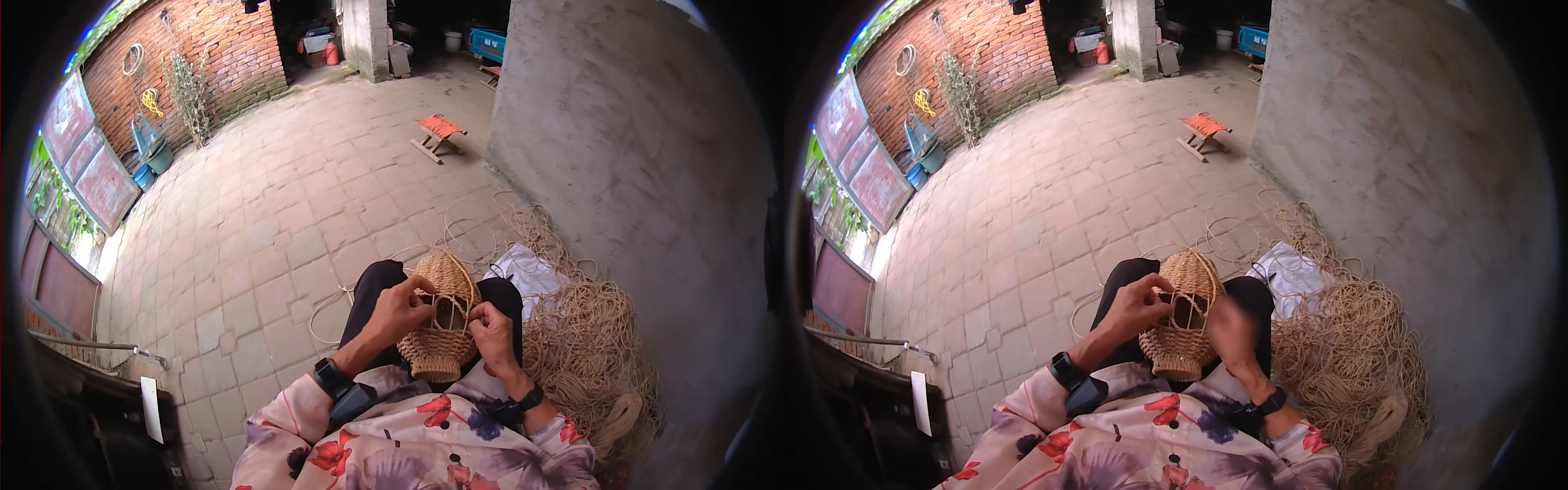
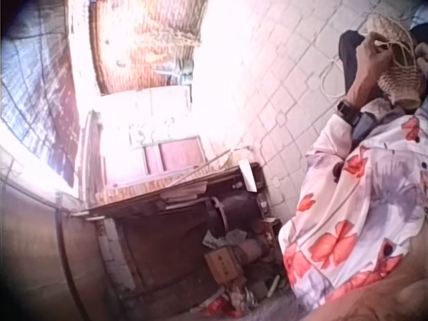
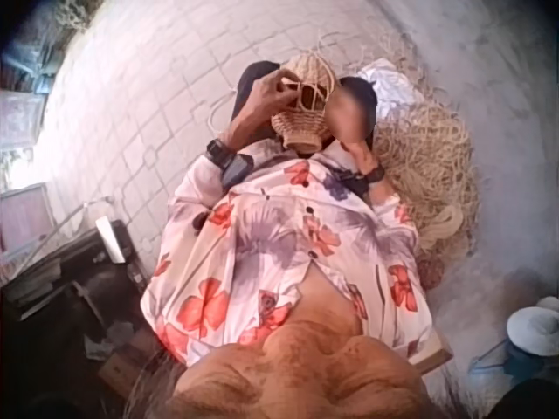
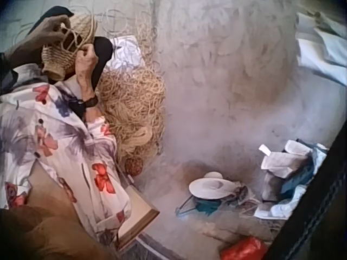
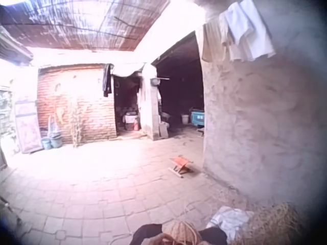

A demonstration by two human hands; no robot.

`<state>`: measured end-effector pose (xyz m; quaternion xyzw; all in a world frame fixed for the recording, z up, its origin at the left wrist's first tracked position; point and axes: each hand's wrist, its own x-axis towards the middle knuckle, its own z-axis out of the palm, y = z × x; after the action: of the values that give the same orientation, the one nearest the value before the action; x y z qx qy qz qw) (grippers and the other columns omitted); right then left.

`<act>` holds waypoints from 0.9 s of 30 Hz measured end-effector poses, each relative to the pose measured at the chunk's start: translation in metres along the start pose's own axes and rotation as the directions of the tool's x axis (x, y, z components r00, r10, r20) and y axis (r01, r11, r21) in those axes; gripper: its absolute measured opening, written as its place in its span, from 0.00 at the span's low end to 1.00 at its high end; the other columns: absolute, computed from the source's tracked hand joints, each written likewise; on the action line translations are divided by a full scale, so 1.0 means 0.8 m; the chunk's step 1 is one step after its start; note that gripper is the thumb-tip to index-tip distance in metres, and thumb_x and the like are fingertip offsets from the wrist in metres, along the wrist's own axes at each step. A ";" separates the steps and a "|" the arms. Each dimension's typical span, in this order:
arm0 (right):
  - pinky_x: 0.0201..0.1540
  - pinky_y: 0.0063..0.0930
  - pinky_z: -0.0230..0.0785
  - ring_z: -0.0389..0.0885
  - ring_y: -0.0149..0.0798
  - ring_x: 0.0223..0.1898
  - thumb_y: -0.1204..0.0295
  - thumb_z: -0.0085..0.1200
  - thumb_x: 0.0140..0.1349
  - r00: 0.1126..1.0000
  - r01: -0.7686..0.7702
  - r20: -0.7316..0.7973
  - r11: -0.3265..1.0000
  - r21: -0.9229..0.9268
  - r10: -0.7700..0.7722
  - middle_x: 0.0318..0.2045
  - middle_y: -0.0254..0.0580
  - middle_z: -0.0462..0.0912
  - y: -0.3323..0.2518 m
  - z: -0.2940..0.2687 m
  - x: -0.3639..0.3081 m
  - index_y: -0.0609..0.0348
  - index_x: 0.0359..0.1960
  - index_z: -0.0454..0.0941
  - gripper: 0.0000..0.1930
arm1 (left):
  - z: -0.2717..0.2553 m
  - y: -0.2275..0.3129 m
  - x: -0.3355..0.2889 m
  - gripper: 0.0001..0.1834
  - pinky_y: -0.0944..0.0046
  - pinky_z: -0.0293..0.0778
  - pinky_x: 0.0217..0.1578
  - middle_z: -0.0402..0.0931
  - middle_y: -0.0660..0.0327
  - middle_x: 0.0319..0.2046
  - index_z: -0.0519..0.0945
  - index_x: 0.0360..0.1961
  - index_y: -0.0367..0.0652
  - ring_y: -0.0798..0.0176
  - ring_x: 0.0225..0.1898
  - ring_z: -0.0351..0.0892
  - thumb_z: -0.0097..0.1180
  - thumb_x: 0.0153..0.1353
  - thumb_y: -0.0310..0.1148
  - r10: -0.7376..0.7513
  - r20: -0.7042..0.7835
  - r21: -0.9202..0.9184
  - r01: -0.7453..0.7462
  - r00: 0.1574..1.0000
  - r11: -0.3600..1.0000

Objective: The recorder is weaving a small bamboo or wood basket using thin strips.

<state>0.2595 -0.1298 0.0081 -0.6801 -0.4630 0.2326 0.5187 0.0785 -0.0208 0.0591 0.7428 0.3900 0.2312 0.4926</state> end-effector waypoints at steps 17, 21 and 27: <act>0.22 0.23 0.63 0.69 0.23 0.17 0.79 0.49 0.55 0.997 0.052 0.050 0.997 -0.048 -0.050 0.14 0.37 0.73 -0.023 0.006 0.010 0.63 0.30 0.76 0.04 | 0.023 0.008 0.016 0.11 0.56 0.75 0.25 0.79 0.54 0.20 0.82 0.39 0.52 0.54 0.22 0.81 0.56 0.52 0.31 0.288 -0.127 0.587 -0.162 0.949 0.793; 0.22 0.23 0.63 0.69 0.23 0.17 0.79 0.49 0.55 0.998 0.053 0.039 0.998 -0.039 -0.052 0.14 0.36 0.73 -0.021 0.004 0.012 0.63 0.30 0.76 0.04 | 0.006 0.005 0.013 0.11 0.61 0.72 0.22 0.78 0.58 0.19 0.80 0.39 0.46 0.65 0.20 0.78 0.59 0.52 0.31 0.047 -0.114 0.239 -0.018 0.992 0.971; 0.22 0.23 0.63 0.70 0.24 0.17 0.79 0.50 0.55 0.998 0.039 0.043 0.999 -0.029 -0.038 0.14 0.36 0.73 -0.016 0.002 0.013 0.63 0.30 0.76 0.03 | -0.010 -0.007 0.009 0.16 0.66 0.69 0.21 0.77 0.61 0.20 0.78 0.41 0.39 0.73 0.21 0.73 0.62 0.52 0.32 0.014 -0.135 0.052 -0.007 0.991 0.999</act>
<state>0.2581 -0.1194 0.0211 -0.6736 -0.4903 0.2299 0.5030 0.0753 -0.0095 0.0571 0.7399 0.4242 0.2738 0.4446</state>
